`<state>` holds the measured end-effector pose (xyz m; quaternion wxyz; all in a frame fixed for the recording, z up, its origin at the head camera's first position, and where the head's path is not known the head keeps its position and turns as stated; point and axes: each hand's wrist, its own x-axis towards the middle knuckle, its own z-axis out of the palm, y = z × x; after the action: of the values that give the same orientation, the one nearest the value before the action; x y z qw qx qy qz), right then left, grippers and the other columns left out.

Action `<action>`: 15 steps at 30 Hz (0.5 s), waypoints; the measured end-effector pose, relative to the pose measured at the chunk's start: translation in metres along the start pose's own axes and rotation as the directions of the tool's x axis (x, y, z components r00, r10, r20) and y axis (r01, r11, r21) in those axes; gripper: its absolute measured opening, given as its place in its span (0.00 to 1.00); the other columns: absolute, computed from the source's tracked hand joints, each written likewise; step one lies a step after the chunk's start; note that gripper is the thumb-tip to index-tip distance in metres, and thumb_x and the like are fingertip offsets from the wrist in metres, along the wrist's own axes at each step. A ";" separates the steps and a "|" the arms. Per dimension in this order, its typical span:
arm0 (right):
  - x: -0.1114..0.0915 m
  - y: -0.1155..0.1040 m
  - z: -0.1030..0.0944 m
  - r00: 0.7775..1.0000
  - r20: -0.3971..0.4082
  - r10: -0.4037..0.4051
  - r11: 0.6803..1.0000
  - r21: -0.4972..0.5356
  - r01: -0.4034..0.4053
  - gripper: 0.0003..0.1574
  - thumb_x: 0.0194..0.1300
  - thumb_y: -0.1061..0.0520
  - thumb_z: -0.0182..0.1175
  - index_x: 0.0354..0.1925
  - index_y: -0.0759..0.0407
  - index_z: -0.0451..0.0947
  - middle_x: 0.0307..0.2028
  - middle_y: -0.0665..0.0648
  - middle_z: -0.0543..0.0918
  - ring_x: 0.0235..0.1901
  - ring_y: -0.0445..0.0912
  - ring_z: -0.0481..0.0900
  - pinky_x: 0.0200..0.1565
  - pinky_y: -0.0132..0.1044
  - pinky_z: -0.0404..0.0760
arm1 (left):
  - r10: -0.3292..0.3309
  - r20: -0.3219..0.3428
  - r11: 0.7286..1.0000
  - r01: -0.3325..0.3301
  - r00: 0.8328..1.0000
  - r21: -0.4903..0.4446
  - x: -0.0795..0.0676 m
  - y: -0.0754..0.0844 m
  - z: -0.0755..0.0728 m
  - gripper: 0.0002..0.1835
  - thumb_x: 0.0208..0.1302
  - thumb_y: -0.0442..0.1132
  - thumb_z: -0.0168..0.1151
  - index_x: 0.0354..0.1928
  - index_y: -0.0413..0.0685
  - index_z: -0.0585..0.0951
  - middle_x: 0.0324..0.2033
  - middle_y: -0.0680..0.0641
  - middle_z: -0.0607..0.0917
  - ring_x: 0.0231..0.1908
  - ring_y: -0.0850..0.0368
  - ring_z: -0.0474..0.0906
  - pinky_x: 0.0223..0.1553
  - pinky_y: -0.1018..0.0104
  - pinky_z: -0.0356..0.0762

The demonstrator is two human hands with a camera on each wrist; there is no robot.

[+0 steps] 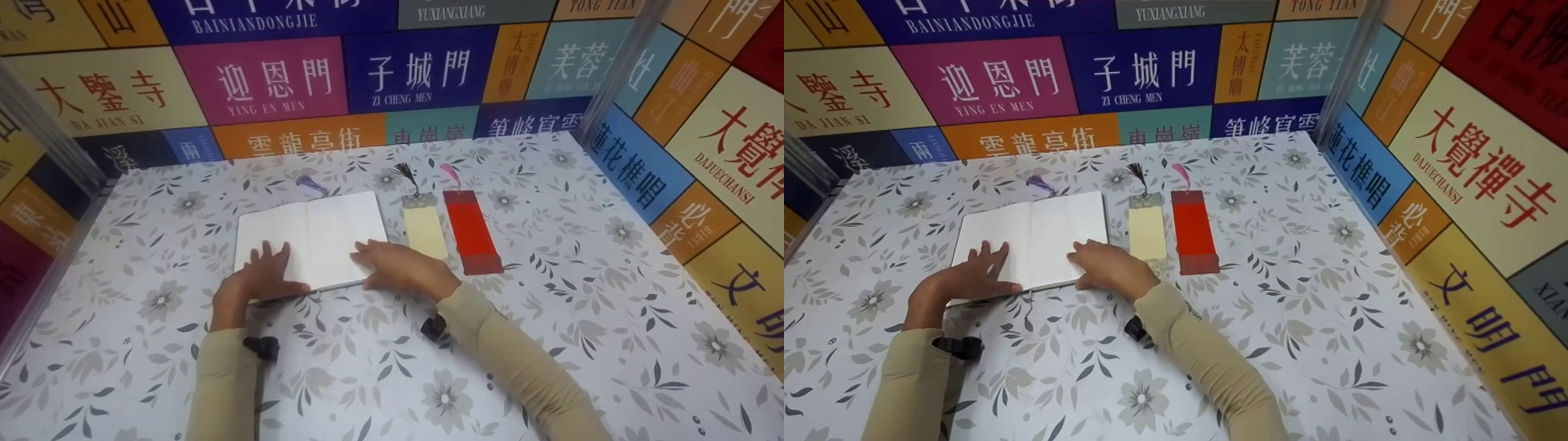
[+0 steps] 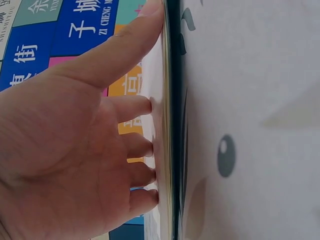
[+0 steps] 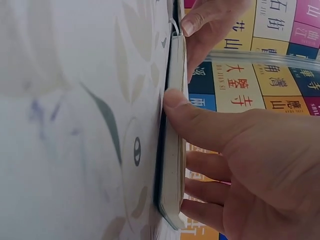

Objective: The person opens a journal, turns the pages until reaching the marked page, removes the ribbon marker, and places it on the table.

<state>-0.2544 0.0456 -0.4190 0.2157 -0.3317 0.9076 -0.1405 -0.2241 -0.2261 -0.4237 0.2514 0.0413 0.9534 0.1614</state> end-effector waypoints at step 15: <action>-0.003 0.003 -0.004 1.000 0.019 0.003 0.997 0.079 -0.005 0.39 0.72 0.54 0.59 0.76 0.43 0.58 0.79 0.45 0.52 0.81 0.46 0.46 0.80 0.47 0.49 | -0.004 0.013 1.000 0.004 1.000 -0.007 0.001 -0.001 0.000 0.56 0.68 0.63 0.57 0.79 0.39 0.39 0.75 0.24 0.31 0.74 0.22 0.26 0.75 0.31 0.33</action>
<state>-0.2561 0.0497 -0.4159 0.2375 -0.3225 0.8999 -0.1727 -0.2249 -0.2270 -0.4241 0.2580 0.0398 0.9513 0.1639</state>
